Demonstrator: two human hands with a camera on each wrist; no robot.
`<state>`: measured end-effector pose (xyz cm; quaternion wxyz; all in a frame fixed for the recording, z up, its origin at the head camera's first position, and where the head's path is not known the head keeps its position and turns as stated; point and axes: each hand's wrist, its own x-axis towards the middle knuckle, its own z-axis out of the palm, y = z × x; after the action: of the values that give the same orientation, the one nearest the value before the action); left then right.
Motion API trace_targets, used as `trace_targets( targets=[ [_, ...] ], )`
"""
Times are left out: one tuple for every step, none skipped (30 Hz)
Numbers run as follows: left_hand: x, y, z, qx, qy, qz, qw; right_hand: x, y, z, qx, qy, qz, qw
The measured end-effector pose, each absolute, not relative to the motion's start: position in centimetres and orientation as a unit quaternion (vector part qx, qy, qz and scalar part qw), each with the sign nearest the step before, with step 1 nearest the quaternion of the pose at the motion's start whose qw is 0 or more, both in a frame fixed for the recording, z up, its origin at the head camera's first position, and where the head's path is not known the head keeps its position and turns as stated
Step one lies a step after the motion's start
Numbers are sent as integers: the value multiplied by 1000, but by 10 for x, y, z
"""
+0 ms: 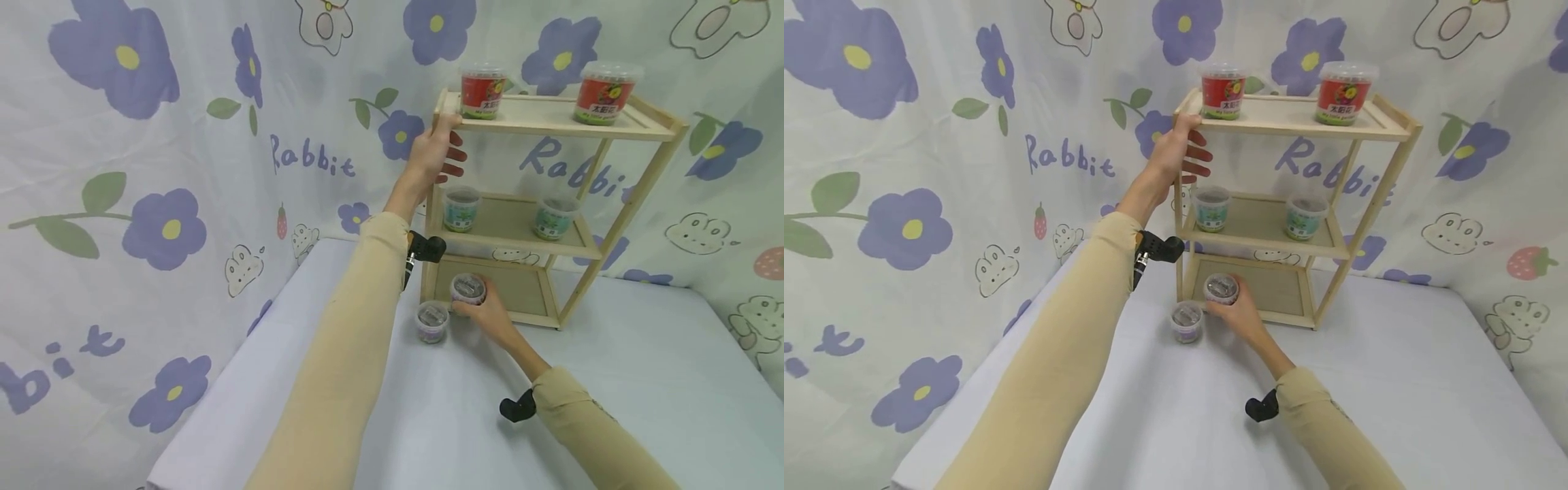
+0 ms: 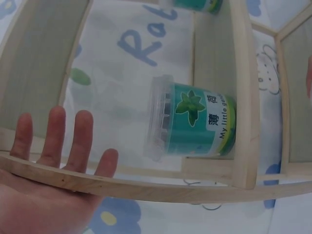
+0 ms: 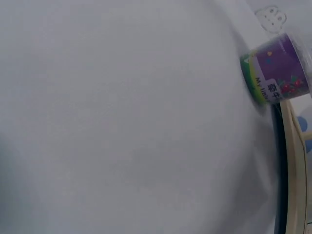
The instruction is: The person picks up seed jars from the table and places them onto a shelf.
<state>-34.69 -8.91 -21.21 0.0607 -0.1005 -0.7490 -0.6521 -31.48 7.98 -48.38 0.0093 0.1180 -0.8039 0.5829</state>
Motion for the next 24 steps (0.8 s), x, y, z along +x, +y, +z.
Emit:
trace_targets(
  targets=[
    [-347,-89,-212,-103,-749,-651,61,-318,78,-483,119,-804,583,12],
    [-347,-89,-211,-104,-750,-651,60,-321,77,-482,120,-804,583,15],
    [-347,-89,-211,-104,-750,-650,59,-324,76,-481,119,-803,584,17],
    [-346,-89,-210,-105,-751,-649,59,-327,74,-481,119,-803,583,20],
    [-346,-89,-210,-105,-751,-649,58,-330,73,-480,119,-804,582,24],
    [-346,-89,-210,-105,-751,-649,57,-332,71,-480,117,-805,580,28],
    [-346,-89,-210,-106,-752,-648,57,-335,70,-480,117,-807,578,32],
    [-346,-89,-210,-105,-751,-650,56,-338,68,-480,117,-809,576,34],
    [-346,-89,-211,-104,-750,-651,55,-340,66,-480,117,-810,574,34],
    [-346,-89,-211,-106,-749,-652,55,-343,65,-480,116,-812,571,35],
    [-346,-89,-210,-106,-748,-653,55,-345,63,-480,115,-812,571,35],
    [-347,-88,-211,-108,-747,-654,55,-347,61,-481,115,-812,571,37],
    [-347,-88,-211,-109,-746,-655,55,-350,60,-481,115,-812,570,38],
    [-347,-88,-211,-109,-745,-655,55,-352,58,-483,112,-811,573,37],
    [-347,-88,-211,-109,-746,-655,56,-354,57,-484,111,-810,575,37],
    [-348,-89,-211,-108,-747,-654,56,-356,55,-487,108,-809,577,37],
    [-348,-89,-212,-106,-748,-653,55,-358,53,-489,105,-806,581,37],
    [-347,-89,-212,-105,-750,-651,54,-360,52,-491,101,-807,581,36],
    [-348,-89,-212,-104,-750,-651,54,-362,50,-494,96,-806,583,34],
    [-348,-89,-212,-104,-750,-651,53,-364,49,-496,91,-805,586,31],
    [-348,-90,-213,-104,-751,-650,53,-366,48,-498,88,-807,583,28],
    [-348,-90,-213,-105,-751,-650,54,-367,47,-500,82,-808,583,25],
    [-348,-90,-213,-108,-751,-649,54,-368,46,-501,78,-808,583,23],
    [-348,-90,-212,-110,-750,-650,56,-369,45,-502,75,-809,583,21]
  ],
)
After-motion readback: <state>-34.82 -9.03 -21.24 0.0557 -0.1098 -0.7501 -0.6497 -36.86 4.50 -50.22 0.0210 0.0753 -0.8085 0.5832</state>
